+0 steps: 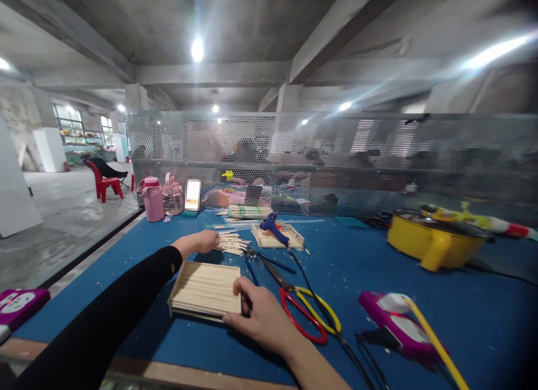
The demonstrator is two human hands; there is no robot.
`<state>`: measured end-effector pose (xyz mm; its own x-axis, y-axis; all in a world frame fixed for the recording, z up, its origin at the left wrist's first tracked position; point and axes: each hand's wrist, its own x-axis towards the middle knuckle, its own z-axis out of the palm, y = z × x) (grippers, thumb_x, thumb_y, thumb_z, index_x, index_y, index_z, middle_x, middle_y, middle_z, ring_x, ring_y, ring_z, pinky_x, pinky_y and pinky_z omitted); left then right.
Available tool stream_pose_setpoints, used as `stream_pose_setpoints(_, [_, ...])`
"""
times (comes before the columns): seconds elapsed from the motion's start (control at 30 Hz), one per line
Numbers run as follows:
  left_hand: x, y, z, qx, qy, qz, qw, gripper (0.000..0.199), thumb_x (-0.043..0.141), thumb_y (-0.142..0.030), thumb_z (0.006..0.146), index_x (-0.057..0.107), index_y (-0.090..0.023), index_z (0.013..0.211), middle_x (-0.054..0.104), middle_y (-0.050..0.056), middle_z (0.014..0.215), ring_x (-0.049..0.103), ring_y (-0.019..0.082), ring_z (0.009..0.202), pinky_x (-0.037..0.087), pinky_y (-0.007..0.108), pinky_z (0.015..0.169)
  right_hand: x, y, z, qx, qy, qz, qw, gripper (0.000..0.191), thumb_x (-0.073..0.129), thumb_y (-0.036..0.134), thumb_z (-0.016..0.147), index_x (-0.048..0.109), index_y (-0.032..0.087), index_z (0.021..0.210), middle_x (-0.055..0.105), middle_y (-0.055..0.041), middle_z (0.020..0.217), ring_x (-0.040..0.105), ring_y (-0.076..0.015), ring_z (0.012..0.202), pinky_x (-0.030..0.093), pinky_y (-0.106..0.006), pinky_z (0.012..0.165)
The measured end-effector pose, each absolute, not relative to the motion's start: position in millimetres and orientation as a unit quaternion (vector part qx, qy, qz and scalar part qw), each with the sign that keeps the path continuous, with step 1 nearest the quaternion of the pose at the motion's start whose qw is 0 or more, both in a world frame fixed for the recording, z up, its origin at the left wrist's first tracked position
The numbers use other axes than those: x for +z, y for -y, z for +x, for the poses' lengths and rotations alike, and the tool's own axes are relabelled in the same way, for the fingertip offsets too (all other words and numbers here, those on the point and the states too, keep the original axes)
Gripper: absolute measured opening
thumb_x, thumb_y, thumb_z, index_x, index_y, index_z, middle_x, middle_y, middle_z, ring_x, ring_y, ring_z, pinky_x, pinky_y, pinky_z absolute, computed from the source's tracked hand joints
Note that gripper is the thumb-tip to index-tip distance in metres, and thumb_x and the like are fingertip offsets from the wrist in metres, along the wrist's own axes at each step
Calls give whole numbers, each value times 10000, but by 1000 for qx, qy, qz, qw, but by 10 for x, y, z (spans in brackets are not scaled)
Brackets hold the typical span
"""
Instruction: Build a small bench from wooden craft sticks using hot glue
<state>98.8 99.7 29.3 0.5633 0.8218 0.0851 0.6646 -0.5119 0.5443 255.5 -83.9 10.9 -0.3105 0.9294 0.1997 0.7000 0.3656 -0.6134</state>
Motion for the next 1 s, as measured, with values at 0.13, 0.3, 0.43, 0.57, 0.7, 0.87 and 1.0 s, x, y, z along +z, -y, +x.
stream_pose_setpoints(0.13, [329, -936, 448, 319, -461, 740, 372, 204, 313, -275, 803, 363, -186, 626, 391, -44, 520, 345, 71, 433, 306, 179, 408, 88, 864, 2533, 197, 781, -529, 267, 263, 613, 332, 658, 417, 221, 795, 447, 81, 558, 423, -95, 525, 249, -198, 483])
stream_pose_setpoints(0.3, [190, -666, 111, 434, -446, 585, 520, 145, 327, -237, 774, 305, -182, 642, 373, -43, 591, 309, 24, 412, 220, 119, 364, 331, 827, 2578, 98, 785, -567, 228, 395, 599, 454, 660, 499, 220, 961, 557, 39, 635, 487, -130, 562, 285, -219, 512])
stream_pose_setpoints(0.43, [124, -563, 134, 471, -422, 499, 593, 133, 390, -196, 730, 308, -177, 628, 359, -50, 578, 278, 7, 385, 196, 112, 351, 689, 363, 2650, 6, 757, -606, 244, 352, 310, 415, 853, 574, 187, 905, 603, -12, 657, 524, -138, 588, 331, -231, 543])
stream_pose_setpoints(0.57, [124, -529, 173, 494, -403, 452, 624, 136, 416, -212, 737, 325, -176, 642, 390, -53, 576, 309, 8, 386, 223, 113, 359, 742, -316, 2629, -34, 788, -610, 71, 246, 417, 223, 787, 655, 196, 843, 671, -42, 854, 582, -152, 784, 371, -219, 635])
stream_pose_setpoints(0.7, [142, -491, 170, 509, -393, 433, 632, 176, 473, -278, 734, 350, -180, 656, 423, -58, 563, 323, 16, 381, 226, 125, 355, 531, -782, 2538, -19, 781, -624, 0, 201, 540, 144, 652, 703, 202, 752, 695, -59, 832, 610, -184, 781, 379, -225, 598])
stream_pose_setpoints(0.87, [128, -467, 213, 505, -402, 474, 599, 231, 493, -364, 727, 362, -185, 663, 439, -59, 562, 339, 29, 386, 253, 145, 348, 417, -1028, 2476, -13, 773, -632, -47, 229, 542, 133, 637, 716, 199, 771, 703, -73, 807, 624, -188, 744, 380, -219, 547])
stream_pose_setpoints(1.0, [93, -474, 261, 498, -396, 502, 585, 237, 475, -388, 733, 365, -187, 672, 443, -60, 557, 345, 35, 388, 266, 153, 345, 443, -1084, 2463, -8, 775, -628, -75, 208, 576, 146, 632, 714, 200, 779, 702, -68, 798, 628, -188, 751, 394, -214, 558])
